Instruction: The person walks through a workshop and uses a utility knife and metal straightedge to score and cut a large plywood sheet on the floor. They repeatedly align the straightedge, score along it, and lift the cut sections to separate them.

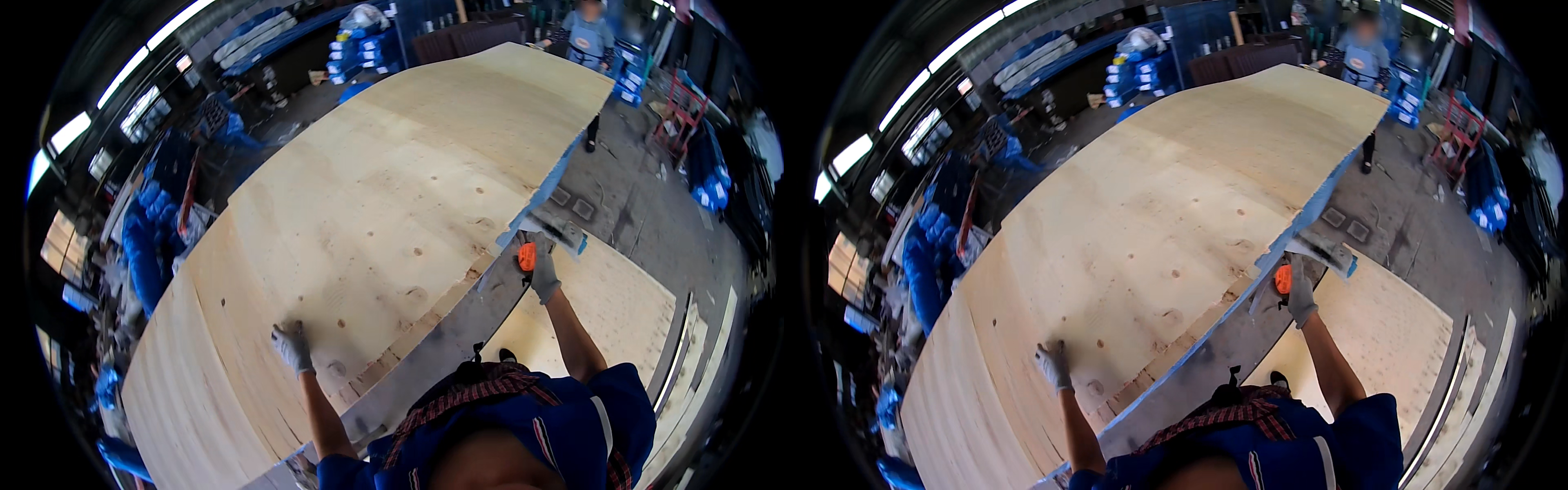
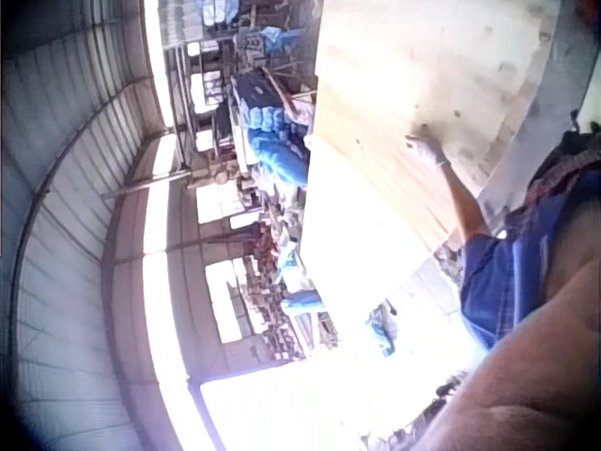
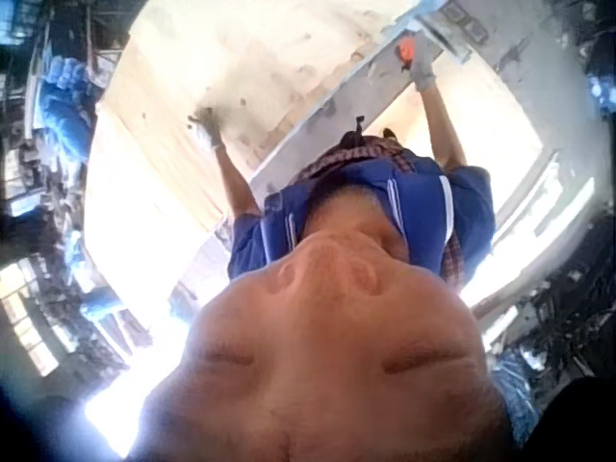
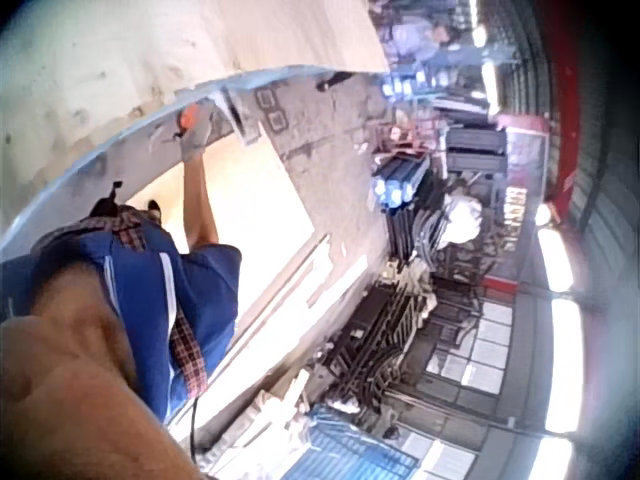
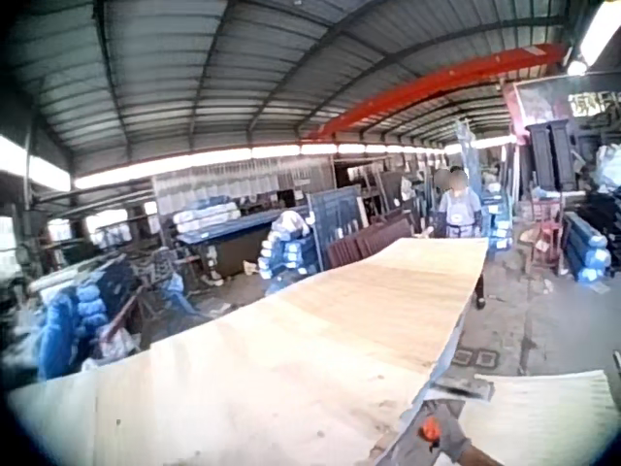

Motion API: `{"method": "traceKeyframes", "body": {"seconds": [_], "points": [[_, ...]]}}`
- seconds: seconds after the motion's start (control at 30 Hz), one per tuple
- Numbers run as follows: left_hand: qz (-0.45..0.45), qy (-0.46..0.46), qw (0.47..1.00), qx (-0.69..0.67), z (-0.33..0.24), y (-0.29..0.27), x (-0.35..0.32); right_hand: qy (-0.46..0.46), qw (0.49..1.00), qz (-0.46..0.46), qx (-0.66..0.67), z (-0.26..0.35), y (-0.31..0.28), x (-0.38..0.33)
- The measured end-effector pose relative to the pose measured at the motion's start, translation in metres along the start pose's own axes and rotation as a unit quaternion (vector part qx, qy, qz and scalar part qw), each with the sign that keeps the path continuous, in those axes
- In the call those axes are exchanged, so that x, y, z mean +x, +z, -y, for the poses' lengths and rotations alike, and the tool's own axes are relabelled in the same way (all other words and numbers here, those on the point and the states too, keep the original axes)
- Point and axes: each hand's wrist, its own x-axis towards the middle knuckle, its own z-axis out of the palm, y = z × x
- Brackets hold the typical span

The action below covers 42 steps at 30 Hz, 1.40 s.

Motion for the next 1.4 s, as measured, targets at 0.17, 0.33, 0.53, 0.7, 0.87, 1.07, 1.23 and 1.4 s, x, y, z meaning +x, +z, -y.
{"method": "traceKeyframes", "body": {"seconds": [0.17,0.33,0.53,0.7,0.87,1.07,1.23,1.4], "points": [[0.012,0.022,0.992,0.123,-0.004,0.029,-0.030,-0.088,0.992,0.082,-0.042,-0.005,0.052,-0.015],[-0.032,0.069,0.989,0.128,-0.013,0.030,-0.027,0.051,0.988,0.138,0.049,-0.046,0.103,-0.036],[-0.034,0.028,0.998,0.047,-0.011,0.022,-0.022,0.200,0.937,0.284,-0.041,-0.055,0.143,-0.124],[0.004,0.026,1.000,-0.001,0.005,0.025,-0.028,0.224,0.911,0.347,-0.009,-0.033,0.141,-0.151],[-0.053,0.022,0.998,0.040,0.000,0.027,-0.031,0.221,0.927,0.299,-0.046,-0.022,0.138,-0.140],[-0.063,0.034,0.997,0.024,0.010,0.027,-0.036,0.211,0.926,0.311,-0.019,-0.042,0.110,-0.125],[-0.084,0.050,0.995,-0.003,0.011,0.026,-0.039,0.198,0.938,0.284,0.002,-0.023,0.111,-0.113],[-0.091,0.043,0.994,-0.033,0.014,0.031,-0.041,0.206,0.947,0.245,0.014,-0.022,0.108,-0.108]]}}
